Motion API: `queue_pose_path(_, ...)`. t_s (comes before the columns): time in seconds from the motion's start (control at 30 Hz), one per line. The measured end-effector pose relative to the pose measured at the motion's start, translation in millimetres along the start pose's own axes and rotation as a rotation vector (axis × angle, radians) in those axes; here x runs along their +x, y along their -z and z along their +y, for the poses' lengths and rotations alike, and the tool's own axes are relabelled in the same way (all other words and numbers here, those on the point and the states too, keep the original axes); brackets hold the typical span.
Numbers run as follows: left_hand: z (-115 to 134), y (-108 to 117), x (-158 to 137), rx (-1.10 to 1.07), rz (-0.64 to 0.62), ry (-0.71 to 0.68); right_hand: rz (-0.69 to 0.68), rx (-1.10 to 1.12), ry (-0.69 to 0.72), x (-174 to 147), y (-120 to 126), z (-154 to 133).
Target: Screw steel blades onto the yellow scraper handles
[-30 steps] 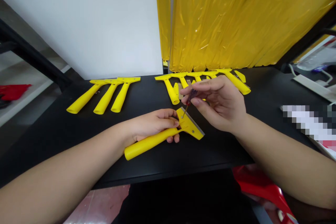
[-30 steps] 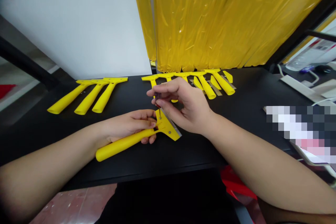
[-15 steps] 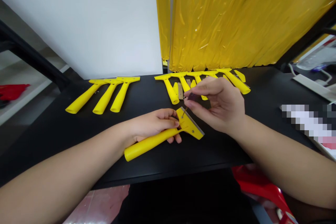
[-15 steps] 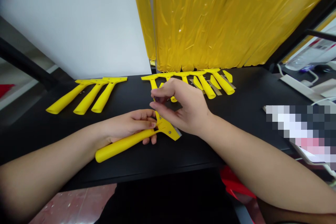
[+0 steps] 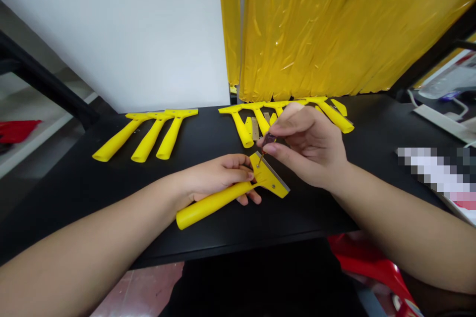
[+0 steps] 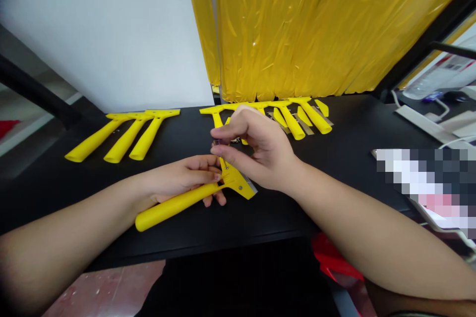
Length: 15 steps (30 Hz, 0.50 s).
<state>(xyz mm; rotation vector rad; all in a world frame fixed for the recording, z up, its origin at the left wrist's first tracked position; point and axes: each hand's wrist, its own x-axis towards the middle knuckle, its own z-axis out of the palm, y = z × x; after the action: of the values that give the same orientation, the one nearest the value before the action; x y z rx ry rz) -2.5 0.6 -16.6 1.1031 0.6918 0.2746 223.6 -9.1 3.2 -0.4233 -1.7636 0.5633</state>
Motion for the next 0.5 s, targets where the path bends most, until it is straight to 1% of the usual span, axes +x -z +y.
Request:
queue_pose_path(0.07,0.3,-0.6,0.1,-0.003,0.002,0.001,0.068,-0.079,0.024,-0.4,-0.3,1.1)
queue_pose_path(0.1,0.5,-0.8,0.2,-0.005,0.001,0.001,0.066,-0.080,0.032,-0.1,-0.2,0.7)
queue_pose_path(0.2,0.8,-0.6,0.6,-0.009,-0.009,-0.002,-0.045,0.045,0.031,1.3,0.7,-3.6)
queue_pose_path(0.27,0.5,0.0,0.7,-0.013,-0.011,-0.010,-0.073,0.097,0.008,1.6,0.7,-5.9)
queue_pose_path(0.33,0.0,0.5,0.7,-0.014,-0.004,-0.012,-0.012,0.045,0.002,1.3,0.5,-6.1)
queue_pose_path(0.4,-0.1,0.5,0.6,-0.015,0.002,-0.008,0.073,-0.051,0.034,1.4,1.0,-4.8)
queue_pose_path(0.43,0.0,0.3,0.6,-0.015,0.001,-0.005,0.091,-0.082,0.050,1.8,1.7,-4.1)
queue_pose_path(0.5,0.7,-0.5,0.4,-0.017,0.001,0.000,0.044,-0.068,0.047,2.9,3.6,-3.5)
